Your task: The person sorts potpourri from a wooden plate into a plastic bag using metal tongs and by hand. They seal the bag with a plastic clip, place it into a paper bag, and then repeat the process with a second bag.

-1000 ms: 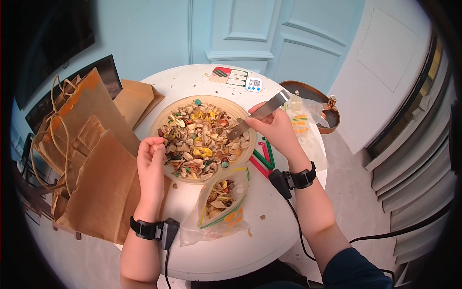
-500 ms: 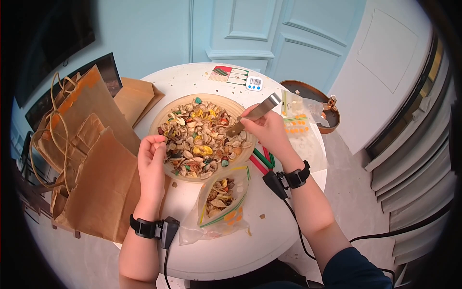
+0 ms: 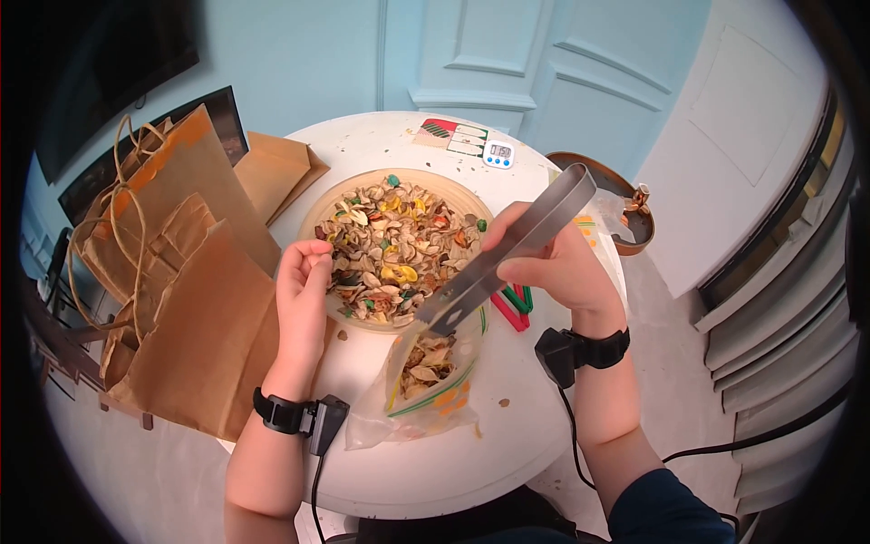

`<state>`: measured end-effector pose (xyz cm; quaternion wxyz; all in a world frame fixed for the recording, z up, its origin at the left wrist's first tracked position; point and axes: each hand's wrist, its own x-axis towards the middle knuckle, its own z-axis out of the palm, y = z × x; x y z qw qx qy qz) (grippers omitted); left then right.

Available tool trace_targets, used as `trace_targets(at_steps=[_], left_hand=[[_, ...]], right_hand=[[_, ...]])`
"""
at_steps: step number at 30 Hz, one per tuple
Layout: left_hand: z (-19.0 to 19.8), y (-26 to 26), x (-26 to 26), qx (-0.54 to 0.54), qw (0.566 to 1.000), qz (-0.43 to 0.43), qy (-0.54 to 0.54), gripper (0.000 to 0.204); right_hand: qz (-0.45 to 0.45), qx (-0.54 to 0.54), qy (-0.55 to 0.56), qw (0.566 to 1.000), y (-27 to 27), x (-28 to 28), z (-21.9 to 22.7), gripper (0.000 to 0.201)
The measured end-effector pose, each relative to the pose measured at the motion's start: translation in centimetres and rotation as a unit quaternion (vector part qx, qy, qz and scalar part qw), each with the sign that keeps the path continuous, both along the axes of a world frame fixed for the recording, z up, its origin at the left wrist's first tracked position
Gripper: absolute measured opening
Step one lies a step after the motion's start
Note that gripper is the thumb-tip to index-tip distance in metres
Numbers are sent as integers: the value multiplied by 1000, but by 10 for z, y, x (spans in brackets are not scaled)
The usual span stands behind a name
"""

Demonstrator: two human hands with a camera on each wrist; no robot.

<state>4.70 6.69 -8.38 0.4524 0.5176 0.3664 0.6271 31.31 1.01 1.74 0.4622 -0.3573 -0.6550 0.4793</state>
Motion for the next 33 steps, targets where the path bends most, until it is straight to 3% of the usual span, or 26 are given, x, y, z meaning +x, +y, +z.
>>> trace_targets(at_steps=[2,4,7,16,24,27,30,31,33], left_hand=[[1,0,0,4,1000,-3,-2,10],[1,-1,1,3,1000,2,-1,10],[-1,1,1,6,1000,9,6,11],[-1,1,1,11,1000,10,1,11],[-1,2,2,5,1000,13,5,11],[-2,3,1,10,1000,7,7,10],[-1,1,3,8,1000,12,9,10],[-1,1,4,11,1000,8,8,10],[0,0,4,8,1000,11,14,8]], right_hand=[[-17,0,-1,1000,4,-5,-3,21],[-61,21,68,996,18,-7,-15,21],[-123,11,7,992,39,-13,-39,20],[-160,54,-58,984,59,-29,-81,21],[-184,62,-75,978,54,-31,-72,19],[-175,34,-4,984,43,-18,-48,16],[-62,-6,124,990,26,1,-21,15],[-66,-2,123,990,20,3,-16,15],[15,15,95,995,6,4,-7,18]])
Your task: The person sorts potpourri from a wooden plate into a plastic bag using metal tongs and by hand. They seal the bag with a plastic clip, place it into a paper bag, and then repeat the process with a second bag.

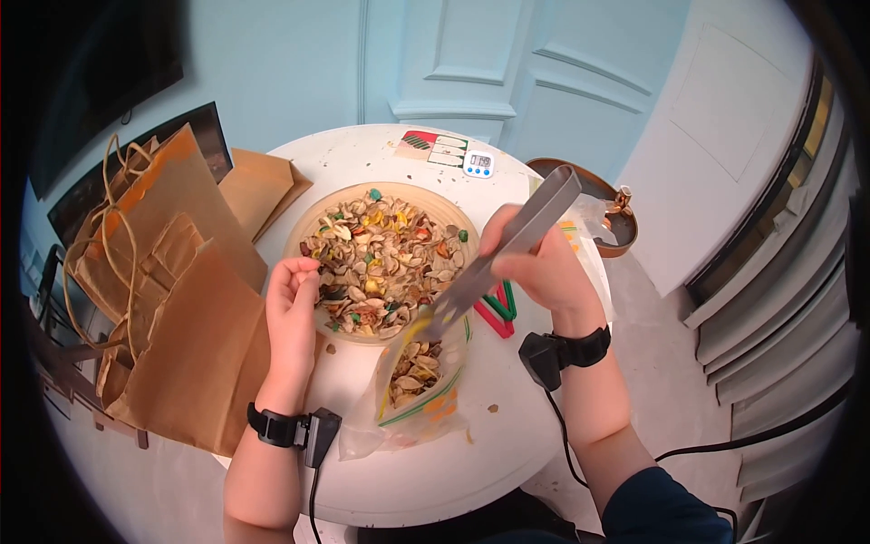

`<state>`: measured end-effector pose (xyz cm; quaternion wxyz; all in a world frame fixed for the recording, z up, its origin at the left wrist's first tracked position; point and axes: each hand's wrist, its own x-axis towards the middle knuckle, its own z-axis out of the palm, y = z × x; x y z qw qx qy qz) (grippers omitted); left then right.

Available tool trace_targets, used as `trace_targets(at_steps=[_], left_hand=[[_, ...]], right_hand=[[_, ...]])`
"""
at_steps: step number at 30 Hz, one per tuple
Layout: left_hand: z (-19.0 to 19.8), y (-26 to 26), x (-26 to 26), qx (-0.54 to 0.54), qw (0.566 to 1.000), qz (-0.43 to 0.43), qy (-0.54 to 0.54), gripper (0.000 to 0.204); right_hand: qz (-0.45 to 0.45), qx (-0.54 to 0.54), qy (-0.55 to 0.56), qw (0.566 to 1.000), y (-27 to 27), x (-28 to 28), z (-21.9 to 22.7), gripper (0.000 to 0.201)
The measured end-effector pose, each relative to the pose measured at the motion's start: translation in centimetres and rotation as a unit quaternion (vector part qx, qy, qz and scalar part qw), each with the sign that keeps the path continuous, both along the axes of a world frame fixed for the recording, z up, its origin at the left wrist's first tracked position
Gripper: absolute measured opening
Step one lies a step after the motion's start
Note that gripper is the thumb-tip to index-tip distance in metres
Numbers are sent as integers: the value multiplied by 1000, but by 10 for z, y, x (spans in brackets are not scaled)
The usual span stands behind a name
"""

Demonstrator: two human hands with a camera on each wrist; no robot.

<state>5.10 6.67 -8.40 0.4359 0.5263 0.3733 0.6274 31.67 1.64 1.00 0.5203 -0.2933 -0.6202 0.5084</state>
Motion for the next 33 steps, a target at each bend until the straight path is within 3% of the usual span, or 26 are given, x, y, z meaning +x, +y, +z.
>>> trace_targets(at_steps=[1,4,9,11,12,14,18,20,22,24,25,28,29,30,32,33], left_hand=[[-1,0,0,1,1000,2,5,8],[-2,2,-1,-3,1000,5,9,9],[2,0,-3,-18,1000,-4,-4,8],[2,-1,-2,-19,1000,-5,-5,8],[1,0,-2,-12,1000,-2,7,9],[0,1,-2,-6,1000,4,21,9],[-2,2,-1,-1,1000,2,13,9],[-1,1,-2,0,1000,0,14,9],[2,-1,-3,-13,1000,-11,-2,7],[4,-2,-2,-11,1000,-7,2,7],[7,-4,-2,-11,1000,-2,5,7],[17,-8,-5,30,999,-23,1,6],[17,-10,-6,46,998,-34,6,6],[18,-10,-8,70,996,-45,11,7],[30,-17,-1,79,996,-45,24,12],[40,-24,4,83,993,-70,47,13]], right_hand=[[-10,9,-95,995,-5,2,4,21],[57,6,-119,991,-13,-10,10,22],[43,-15,-122,991,-8,-13,5,26],[-32,29,21,999,11,-3,-10,23],[-31,28,21,999,15,0,-12,23],[-90,17,186,978,23,9,-13,27],[-186,-37,165,968,43,31,-29,34],[-274,-47,199,940,51,39,-36,35],[-301,-40,207,930,57,43,-40,34],[-412,101,106,899,61,43,-43,31],[-412,118,33,903,58,45,-43,32],[-362,145,12,921,52,40,-38,32],[-375,128,-153,905,55,49,-47,34],[-378,142,-142,904,52,47,-42,34],[-415,173,-380,808,39,43,-37,35],[-419,202,-422,778,34,45,-35,36]])
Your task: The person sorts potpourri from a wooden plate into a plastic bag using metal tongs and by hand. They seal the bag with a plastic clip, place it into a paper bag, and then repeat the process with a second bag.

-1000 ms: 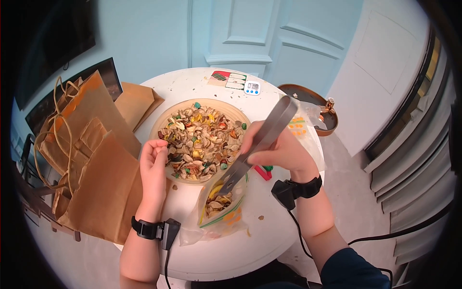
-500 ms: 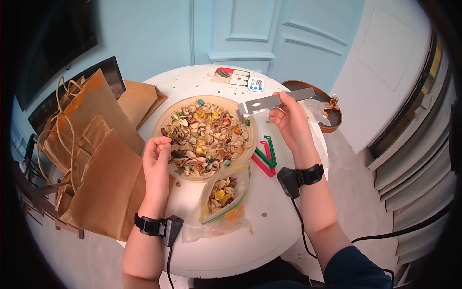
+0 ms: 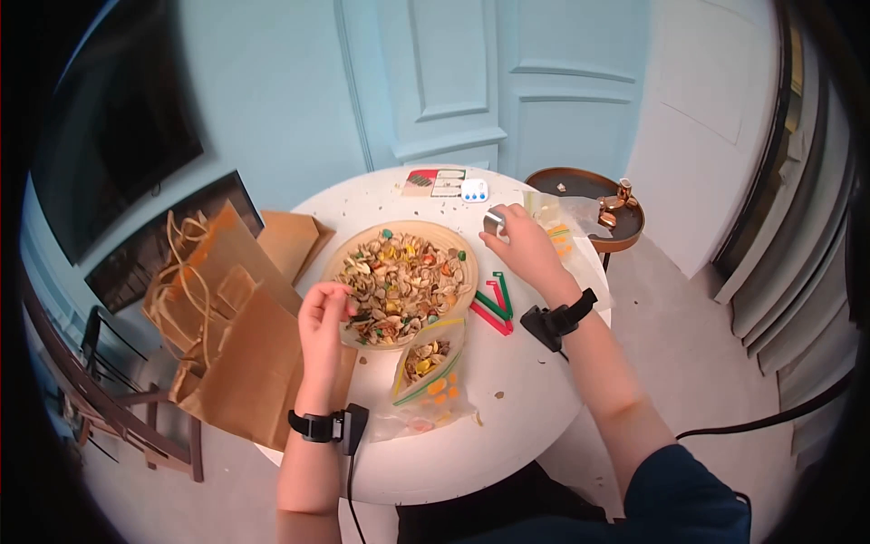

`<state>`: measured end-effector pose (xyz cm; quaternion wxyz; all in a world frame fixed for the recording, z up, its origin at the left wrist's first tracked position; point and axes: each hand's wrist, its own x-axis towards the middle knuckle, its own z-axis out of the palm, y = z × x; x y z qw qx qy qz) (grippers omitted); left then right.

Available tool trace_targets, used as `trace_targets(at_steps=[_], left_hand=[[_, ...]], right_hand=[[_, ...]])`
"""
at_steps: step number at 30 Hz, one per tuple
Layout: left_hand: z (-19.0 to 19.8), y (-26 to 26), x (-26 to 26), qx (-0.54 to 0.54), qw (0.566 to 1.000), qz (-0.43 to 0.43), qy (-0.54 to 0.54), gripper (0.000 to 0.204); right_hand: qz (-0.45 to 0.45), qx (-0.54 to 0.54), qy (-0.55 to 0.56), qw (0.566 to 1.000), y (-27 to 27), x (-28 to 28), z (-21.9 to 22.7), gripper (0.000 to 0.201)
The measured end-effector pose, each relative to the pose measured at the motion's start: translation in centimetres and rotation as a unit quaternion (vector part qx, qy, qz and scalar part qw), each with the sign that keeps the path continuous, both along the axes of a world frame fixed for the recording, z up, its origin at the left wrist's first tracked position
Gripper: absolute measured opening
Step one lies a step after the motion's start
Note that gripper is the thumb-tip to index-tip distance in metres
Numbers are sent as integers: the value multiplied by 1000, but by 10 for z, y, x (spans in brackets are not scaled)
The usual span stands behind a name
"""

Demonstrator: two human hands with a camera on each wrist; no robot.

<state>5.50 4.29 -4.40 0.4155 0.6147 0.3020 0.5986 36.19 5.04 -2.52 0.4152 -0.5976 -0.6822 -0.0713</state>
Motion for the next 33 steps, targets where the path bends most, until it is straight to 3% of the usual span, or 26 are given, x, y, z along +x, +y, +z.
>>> trace_targets(at_steps=[1,3,4,6,7,9,11,14,15,17,21,26,28,29,30,32,33], left_hand=[[10,-7,3,2,999,-22,24,13],[27,-19,5,-9,995,-71,64,16],[38,-30,10,-21,984,-123,126,18],[48,-48,10,-56,952,-199,227,24],[53,-58,10,-52,951,-199,230,24],[64,-79,8,108,868,-159,458,30],[50,-88,1,118,863,-166,462,32],[39,-104,-5,190,810,-111,543,26],[33,-108,-7,192,809,-107,545,26],[27,-114,-10,98,850,-110,505,19],[45,-133,-19,120,870,-83,471,12],[77,-141,-30,142,914,-50,376,8],[87,-146,-32,143,928,-47,341,6],[87,-145,-33,144,928,-47,340,6],[87,-145,-35,121,952,-60,274,6],[84,-142,-36,93,974,-84,188,5],[82,-141,-34,92,974,-85,187,5]], right_hand=[[-3,9,6,1000,-4,4,4,36],[-66,-52,-164,983,-12,15,11,38],[-71,-48,-161,983,-16,19,14,38],[-103,-141,-200,964,-22,27,16,37],[-105,-138,-197,965,-24,30,13,37],[-123,-261,-185,940,-24,34,5,35],[-114,-304,-188,927,-24,34,-6,36],[-104,-362,-192,906,-28,31,-20,39],[-102,-381,-189,899,-30,29,-24,40],[-101,-383,-199,896,-31,27,-30,41],[-105,-387,-187,897,-29,31,-43,42],[-81,-281,-135,947,-32,28,-32,43],[-25,-174,-65,982,-43,8,-5,43],[97,-183,86,975,-51,-5,7,43],[215,-184,234,930,-61,-18,20,42],[401,-186,362,820,-91,-47,39,39],[401,-187,362,821,-102,-58,41,39]])
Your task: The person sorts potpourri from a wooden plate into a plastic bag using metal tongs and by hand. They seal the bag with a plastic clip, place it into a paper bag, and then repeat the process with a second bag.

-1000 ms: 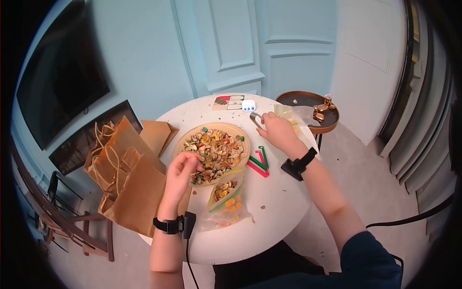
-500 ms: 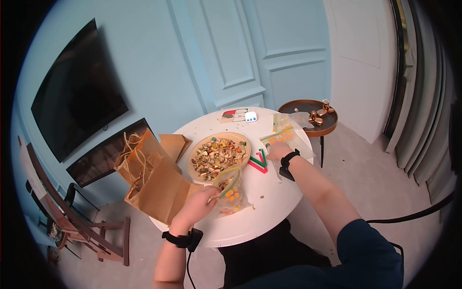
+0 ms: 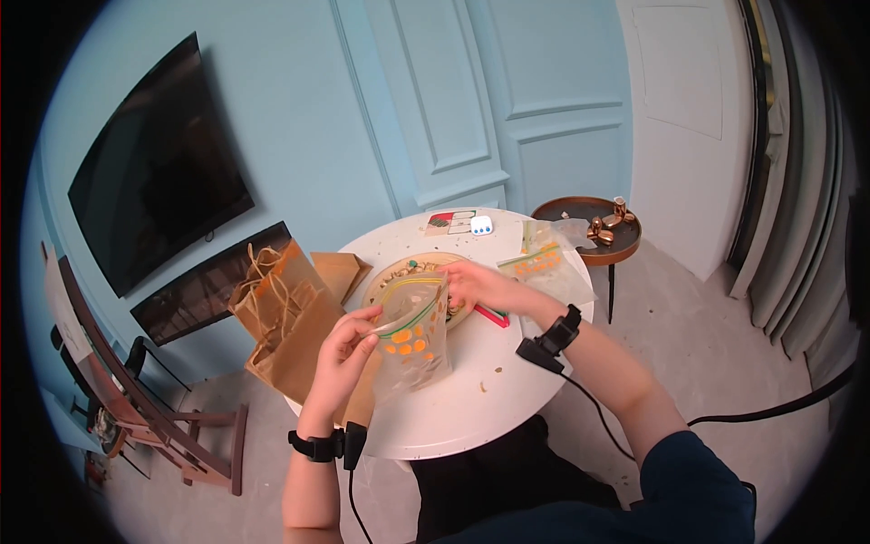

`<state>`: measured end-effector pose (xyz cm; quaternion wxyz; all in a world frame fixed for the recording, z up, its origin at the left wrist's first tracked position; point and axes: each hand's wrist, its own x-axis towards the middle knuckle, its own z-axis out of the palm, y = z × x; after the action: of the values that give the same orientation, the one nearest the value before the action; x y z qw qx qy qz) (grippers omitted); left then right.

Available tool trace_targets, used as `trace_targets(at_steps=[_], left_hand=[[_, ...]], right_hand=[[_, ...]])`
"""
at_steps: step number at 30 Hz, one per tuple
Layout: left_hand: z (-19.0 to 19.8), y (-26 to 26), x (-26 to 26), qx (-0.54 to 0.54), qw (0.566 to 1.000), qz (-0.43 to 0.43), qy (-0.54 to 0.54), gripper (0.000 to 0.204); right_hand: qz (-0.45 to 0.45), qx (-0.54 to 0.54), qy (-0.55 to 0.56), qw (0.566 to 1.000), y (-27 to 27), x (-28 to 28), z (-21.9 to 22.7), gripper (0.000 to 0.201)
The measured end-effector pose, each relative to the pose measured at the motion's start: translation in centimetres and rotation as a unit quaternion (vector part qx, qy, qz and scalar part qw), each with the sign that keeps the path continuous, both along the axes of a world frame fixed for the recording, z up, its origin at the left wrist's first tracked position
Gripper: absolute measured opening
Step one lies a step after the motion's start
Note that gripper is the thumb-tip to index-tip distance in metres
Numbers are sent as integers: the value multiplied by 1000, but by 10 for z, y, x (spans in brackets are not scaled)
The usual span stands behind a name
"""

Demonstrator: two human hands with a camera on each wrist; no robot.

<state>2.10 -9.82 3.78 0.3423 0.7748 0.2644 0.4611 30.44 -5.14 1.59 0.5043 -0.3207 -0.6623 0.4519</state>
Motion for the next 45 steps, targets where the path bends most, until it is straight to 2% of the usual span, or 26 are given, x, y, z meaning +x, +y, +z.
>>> trace_targets(at_steps=[2,4,6,8,11,12,14,18,20,21,23,24,26,27,28,30,33,34,36,37,38,40,41,42,43,45], left_hand=[[-5,0,4,-25,999,-22,14,5],[-3,4,-3,-28,999,-12,10,5],[7,9,-14,-11,1000,-1,-29,3],[19,6,-20,110,990,81,24,2],[17,12,-22,95,987,102,82,6],[11,16,-25,91,987,101,84,6],[-3,27,-28,-75,995,56,19,9],[-22,27,-21,-96,991,88,25,10],[-25,28,-19,-111,988,105,9,7],[-24,27,-17,-101,990,99,-22,5],[-25,26,-14,-89,990,93,-52,6],[-27,25,-14,-92,990,85,-61,12],[-32,27,-15,-95,990,78,-66,18],[-35,28,-15,-116,988,70,-69,26],[-36,29,-16,-138,986,62,-72,34],[-35,25,-18,-154,983,70,-66,28],[-38,24,-24,-200,975,85,-37,19],[-40,26,-28,-203,975,81,-44,15],[-40,28,-33,-206,974,77,-50,13],[-40,29,-34,-212,973,67,-55,13],[-39,28,-36,-219,972,57,-60,13],[-35,25,-34,-226,970,57,-63,12],[-33,24,-33,-234,968,56,-66,11],[-33,24,-34,-235,968,56,-65,11],[-33,24,-34,-238,968,42,-61,11],[-33,25,-33,-241,968,27,-57,11]], right_hand=[[27,25,-117,992,-17,-17,-2,24],[39,-8,-124,992,-15,-17,8,19],[-10,38,-42,998,-11,-9,16,16],[-19,52,-29,998,-8,-6,20,9],[-9,45,-126,991,-24,-9,28,10],[-9,40,-124,991,-24,-8,23,10],[-3,18,-89,996,-13,-2,9,13],[-57,-55,-98,992,17,27,-21,19],[-200,-69,-283,936,43,46,-45,21],[-202,-69,-282,935,48,49,-48,21],[-242,-10,-475,846,57,51,-59,23],[-242,-9,-474,847,58,48,-65,23],[-303,36,-563,768,61,41,-81,27],[-304,34,-560,770,64,39,-87,27],[-303,34,-583,753,67,37,-92,26],[-301,33,-630,715,74,35,-101,25],[-317,68,-618,716,87,40,-114,22],[-318,67,-617,717,77,37,-99,22],[-361,-22,-575,734,56,37,-63,24],[-377,-14,-537,754,51,48,-56,21],[-378,-13,-537,754,36,55,-39,21],[-315,-4,-453,834,3,62,-8,14],[-314,-4,-452,835,1,65,-11,14],[-149,-39,-295,943,-3,66,-15,13],[25,-71,-119,990,-6,65,-20,14],[45,-49,-126,990,-10,53,-31,15]])
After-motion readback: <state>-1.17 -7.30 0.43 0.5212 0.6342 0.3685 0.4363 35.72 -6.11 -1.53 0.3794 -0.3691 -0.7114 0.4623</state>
